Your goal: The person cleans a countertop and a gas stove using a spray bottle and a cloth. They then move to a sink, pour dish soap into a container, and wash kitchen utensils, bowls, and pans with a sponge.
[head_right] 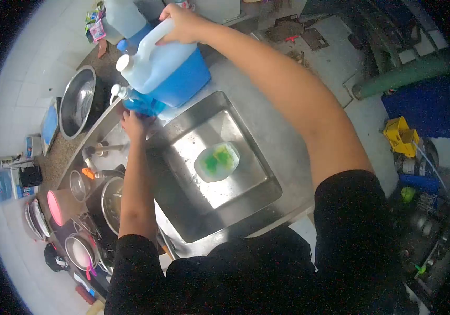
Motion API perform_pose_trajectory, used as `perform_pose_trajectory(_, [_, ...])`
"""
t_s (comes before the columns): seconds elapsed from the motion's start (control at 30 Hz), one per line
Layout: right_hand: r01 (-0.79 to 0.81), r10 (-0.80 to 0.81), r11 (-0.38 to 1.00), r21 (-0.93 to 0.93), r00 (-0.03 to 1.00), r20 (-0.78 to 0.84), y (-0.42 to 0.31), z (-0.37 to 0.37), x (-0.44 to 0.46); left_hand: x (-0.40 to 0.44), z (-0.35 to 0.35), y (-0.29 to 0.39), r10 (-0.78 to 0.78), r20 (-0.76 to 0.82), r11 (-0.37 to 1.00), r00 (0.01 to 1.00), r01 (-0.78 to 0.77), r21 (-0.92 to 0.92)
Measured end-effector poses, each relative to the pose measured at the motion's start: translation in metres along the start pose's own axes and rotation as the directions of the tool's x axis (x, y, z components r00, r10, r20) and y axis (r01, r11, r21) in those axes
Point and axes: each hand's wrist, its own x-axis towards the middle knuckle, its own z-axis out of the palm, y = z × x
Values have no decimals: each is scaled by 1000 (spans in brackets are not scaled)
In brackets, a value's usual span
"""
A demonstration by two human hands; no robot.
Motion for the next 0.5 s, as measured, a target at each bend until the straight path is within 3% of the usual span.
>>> perform_pose_trajectory(0.07, [31, -19, 965, 261, 999, -47, 26, 12, -19, 4, 3, -27, 5, 56, 997, 998, 0, -82])
perform_pose_trajectory(0.1, [323, -200, 932, 167, 839, -506, 33, 22, -33, 9, 20, -52, 100, -50, 984, 994, -106, -140])
perform_pose_trajectory(0.13, [214, -82, 963, 166, 814, -575, 38, 23, -57, 7, 19, -57, 90, -61, 986, 994, -98, -137])
perform_pose_trajectory(0.17, [102, 36, 978, 180, 775, -632, 36, 19, -87, -3, 15, -60, -37, -83, 983, 996, 21, -185])
perform_pose_trajectory(0.2, [-218, 369, 922, 320, 743, -558, 10, 15, -127, -16, 11, -62, -163, -97, 963, 982, 137, -233])
perform_pose_trajectory(0.23, [-322, 490, 864, 387, 716, -498, 8, 30, -167, -39, -5, -55, -156, -156, 852, 975, 53, -520])
perform_pose_trajectory(0.27, [-353, 493, 862, 363, 751, -440, 29, 65, -209, -56, -12, -49, -204, -107, 831, 973, 114, -544])
perform_pose_trajectory(0.3, [-458, 696, 491, 741, 717, -17, -1, 77, -239, -75, -10, -45, -231, 23, 625, 973, 166, -763])
perform_pose_trajectory(0.33, [-660, 712, 395, 639, 659, 240, -8, 97, -267, -99, -25, -31, -180, 152, 471, 972, 221, -854])
perform_pose_trajectory(0.37, [-722, 759, 91, 686, 496, 421, -37, 107, -278, -121, -50, 4, -182, 294, 224, 939, 330, -917])
perform_pose_trajectory(0.4, [-718, 729, -226, 659, 323, 603, -62, 114, -284, -139, -62, 28, -109, 367, 107, 924, 378, -919])
perform_pose_trajectory(0.43, [-610, 623, -424, 669, 340, 704, -66, 118, -291, -154, -71, 46, 8, 369, 238, 929, 357, -903])
perform_pose_trajectory(0.47, [-488, 501, -600, 634, 388, 773, -65, 125, -293, -168, -64, 60, 112, 280, 279, 953, 240, -930])
perform_pose_trajectory(0.5, [-375, 457, -622, 687, 538, 708, -43, 146, -310, -179, -76, 75, 215, 458, 308, 863, 385, -870])
